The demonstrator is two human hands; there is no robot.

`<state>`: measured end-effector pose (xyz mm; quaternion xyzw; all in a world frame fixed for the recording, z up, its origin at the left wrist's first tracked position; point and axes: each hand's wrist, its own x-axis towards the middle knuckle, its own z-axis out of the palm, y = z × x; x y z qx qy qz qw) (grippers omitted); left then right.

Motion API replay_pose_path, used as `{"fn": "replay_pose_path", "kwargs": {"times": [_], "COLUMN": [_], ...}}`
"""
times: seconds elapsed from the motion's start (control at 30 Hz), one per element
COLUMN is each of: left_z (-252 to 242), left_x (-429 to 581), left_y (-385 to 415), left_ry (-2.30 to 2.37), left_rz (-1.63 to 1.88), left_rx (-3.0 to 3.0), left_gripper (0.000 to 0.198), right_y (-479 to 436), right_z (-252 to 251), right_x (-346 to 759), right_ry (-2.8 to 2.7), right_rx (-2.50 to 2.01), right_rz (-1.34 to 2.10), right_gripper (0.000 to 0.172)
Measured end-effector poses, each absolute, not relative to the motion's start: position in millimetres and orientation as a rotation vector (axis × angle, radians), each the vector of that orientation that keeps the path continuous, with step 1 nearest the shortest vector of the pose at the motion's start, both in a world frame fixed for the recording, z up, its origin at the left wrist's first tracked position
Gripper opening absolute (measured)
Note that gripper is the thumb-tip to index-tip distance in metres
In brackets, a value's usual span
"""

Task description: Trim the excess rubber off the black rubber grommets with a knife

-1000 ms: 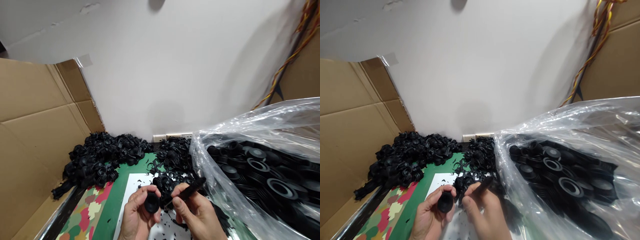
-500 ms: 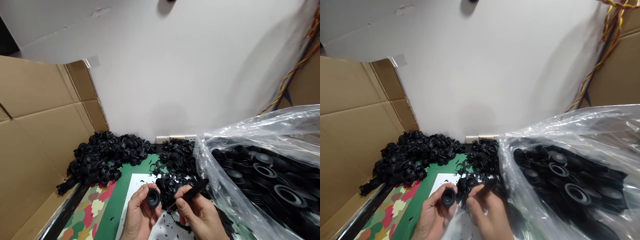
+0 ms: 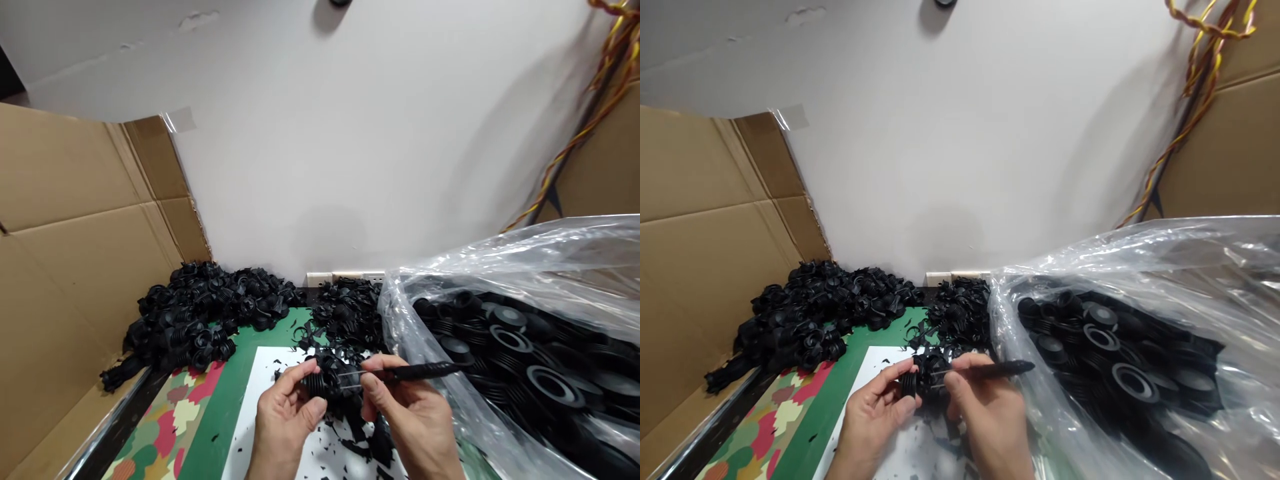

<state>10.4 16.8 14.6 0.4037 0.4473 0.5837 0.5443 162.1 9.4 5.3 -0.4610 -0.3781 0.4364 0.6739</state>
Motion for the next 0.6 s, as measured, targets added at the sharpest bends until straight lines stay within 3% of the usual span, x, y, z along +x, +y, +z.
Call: {"fn": "replay_pose_path", "kwargs": {"times": [0.43,0.6], "left_z": [16,14], "left_x": [13,7], "left_y": [14,16], "left_ry": [1.119,1.116], "left_rz": [1.461,1.296], "left_rx": [1.221,1.366], "left_gripper": [0.033,0.028], "right_y": [1,2], "right_z": [15,15], "right_x": [142,143], "right_ry": [-1.091,-1.186], "right_rx": [-1.095,-1.078], "right_rz": [1.145,1.153], "right_gripper": [0.037,0.032]}}
